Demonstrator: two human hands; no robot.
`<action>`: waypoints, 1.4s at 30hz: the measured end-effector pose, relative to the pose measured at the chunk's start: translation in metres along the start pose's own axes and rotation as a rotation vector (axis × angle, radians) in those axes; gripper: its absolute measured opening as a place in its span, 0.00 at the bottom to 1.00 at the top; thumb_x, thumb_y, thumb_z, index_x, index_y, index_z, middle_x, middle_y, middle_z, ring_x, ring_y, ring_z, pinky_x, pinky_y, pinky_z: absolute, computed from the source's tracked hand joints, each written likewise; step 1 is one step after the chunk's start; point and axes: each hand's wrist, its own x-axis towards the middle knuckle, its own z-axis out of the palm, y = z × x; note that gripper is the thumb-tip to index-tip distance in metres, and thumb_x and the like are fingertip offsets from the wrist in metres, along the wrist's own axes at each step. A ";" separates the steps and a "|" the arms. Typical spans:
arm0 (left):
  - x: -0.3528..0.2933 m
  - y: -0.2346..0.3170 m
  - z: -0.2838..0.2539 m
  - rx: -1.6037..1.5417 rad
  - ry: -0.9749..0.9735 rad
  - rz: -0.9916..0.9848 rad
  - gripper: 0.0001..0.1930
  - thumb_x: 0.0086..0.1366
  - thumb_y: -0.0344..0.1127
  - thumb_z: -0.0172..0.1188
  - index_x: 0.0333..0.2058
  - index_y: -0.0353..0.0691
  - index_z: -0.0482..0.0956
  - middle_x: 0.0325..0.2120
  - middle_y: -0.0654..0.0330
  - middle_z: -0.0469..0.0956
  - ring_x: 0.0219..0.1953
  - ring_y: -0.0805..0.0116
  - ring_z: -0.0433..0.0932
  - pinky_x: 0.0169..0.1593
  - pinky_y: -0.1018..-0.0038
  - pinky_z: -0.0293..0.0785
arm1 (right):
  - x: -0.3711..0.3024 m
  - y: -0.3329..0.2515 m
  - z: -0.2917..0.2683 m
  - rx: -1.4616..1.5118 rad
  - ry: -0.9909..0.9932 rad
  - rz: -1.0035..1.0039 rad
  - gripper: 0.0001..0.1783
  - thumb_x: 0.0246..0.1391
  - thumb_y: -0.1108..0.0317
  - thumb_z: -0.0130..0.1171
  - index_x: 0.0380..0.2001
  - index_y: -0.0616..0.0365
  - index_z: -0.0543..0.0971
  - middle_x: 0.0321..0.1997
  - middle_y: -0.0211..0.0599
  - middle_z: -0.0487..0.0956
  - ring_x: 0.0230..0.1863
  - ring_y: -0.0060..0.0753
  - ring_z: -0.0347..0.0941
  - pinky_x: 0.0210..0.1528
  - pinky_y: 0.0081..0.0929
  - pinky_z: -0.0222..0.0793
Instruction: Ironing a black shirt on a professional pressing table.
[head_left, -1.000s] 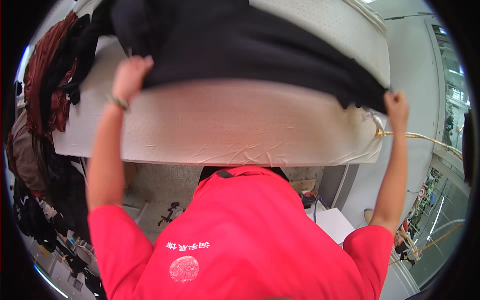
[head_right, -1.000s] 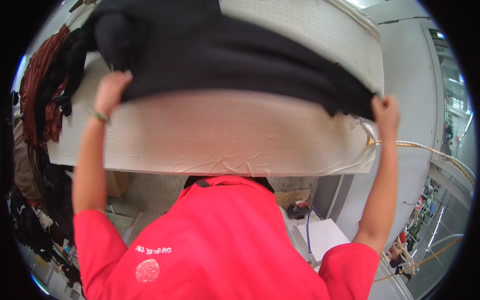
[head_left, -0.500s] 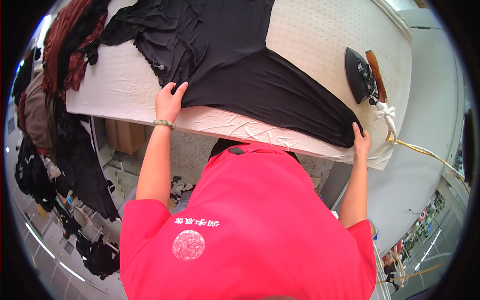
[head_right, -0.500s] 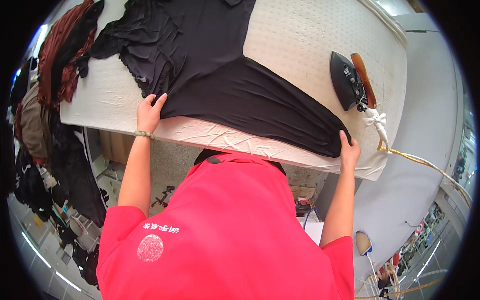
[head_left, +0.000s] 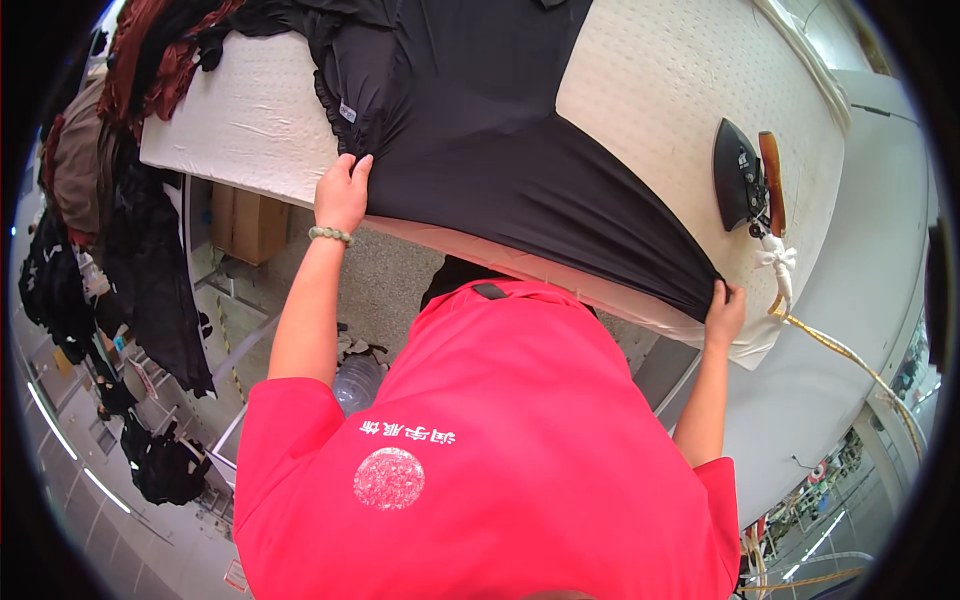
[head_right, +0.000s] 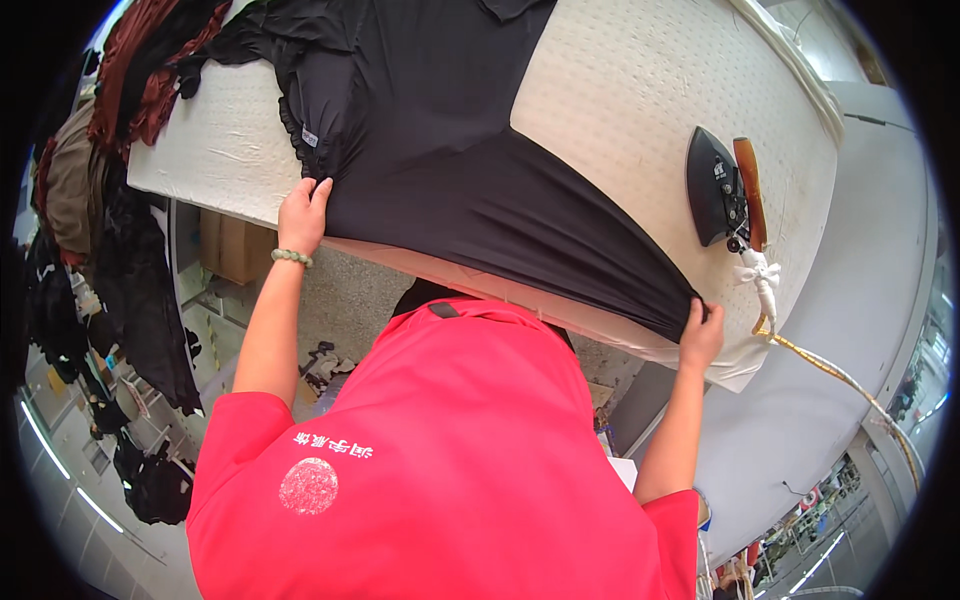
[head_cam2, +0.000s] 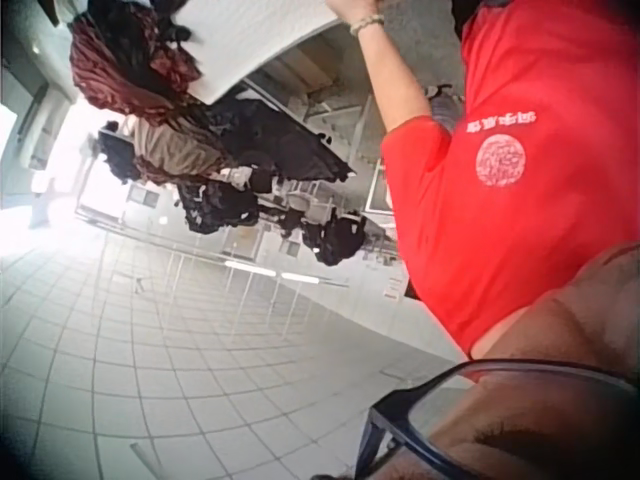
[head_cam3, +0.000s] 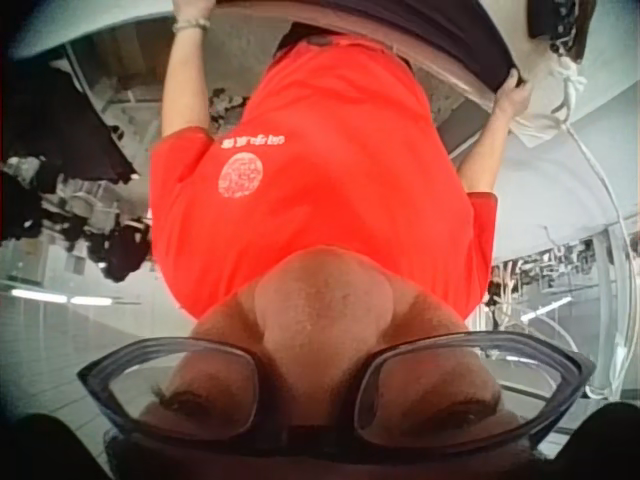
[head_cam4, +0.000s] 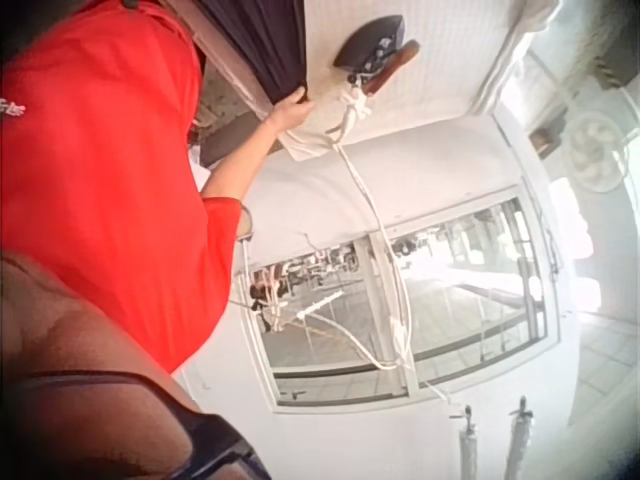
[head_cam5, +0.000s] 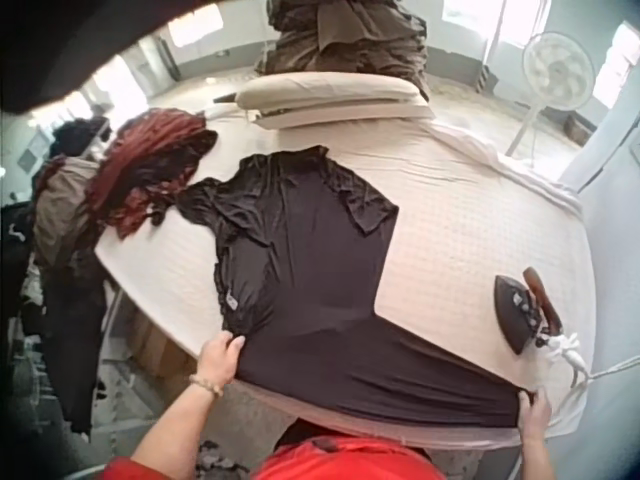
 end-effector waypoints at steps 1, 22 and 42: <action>-0.004 -0.002 0.004 0.039 -0.009 -0.014 0.20 0.71 0.49 0.61 0.33 0.33 0.78 0.23 0.46 0.78 0.26 0.52 0.76 0.34 0.62 0.71 | -0.001 -0.010 0.001 -0.103 -0.037 -0.010 0.17 0.64 0.58 0.63 0.46 0.60 0.78 0.40 0.43 0.84 0.42 0.45 0.81 0.48 0.37 0.75; -0.026 -0.010 -0.014 -0.519 -0.062 -0.177 0.17 0.71 0.45 0.63 0.33 0.35 0.80 0.20 0.71 0.71 0.25 0.80 0.64 0.30 0.76 0.64 | 0.124 -0.249 -0.060 0.028 -0.409 -0.095 0.27 0.58 0.49 0.68 0.51 0.59 0.79 0.38 0.45 0.85 0.39 0.41 0.82 0.43 0.37 0.73; -0.024 0.000 -0.036 -0.560 -0.071 -0.134 0.15 0.70 0.43 0.65 0.33 0.35 0.80 0.18 0.63 0.73 0.23 0.77 0.67 0.30 0.74 0.67 | -0.015 -0.451 0.001 -0.199 -0.428 -0.373 0.21 0.59 0.54 0.64 0.49 0.57 0.79 0.36 0.56 0.84 0.42 0.60 0.82 0.45 0.49 0.77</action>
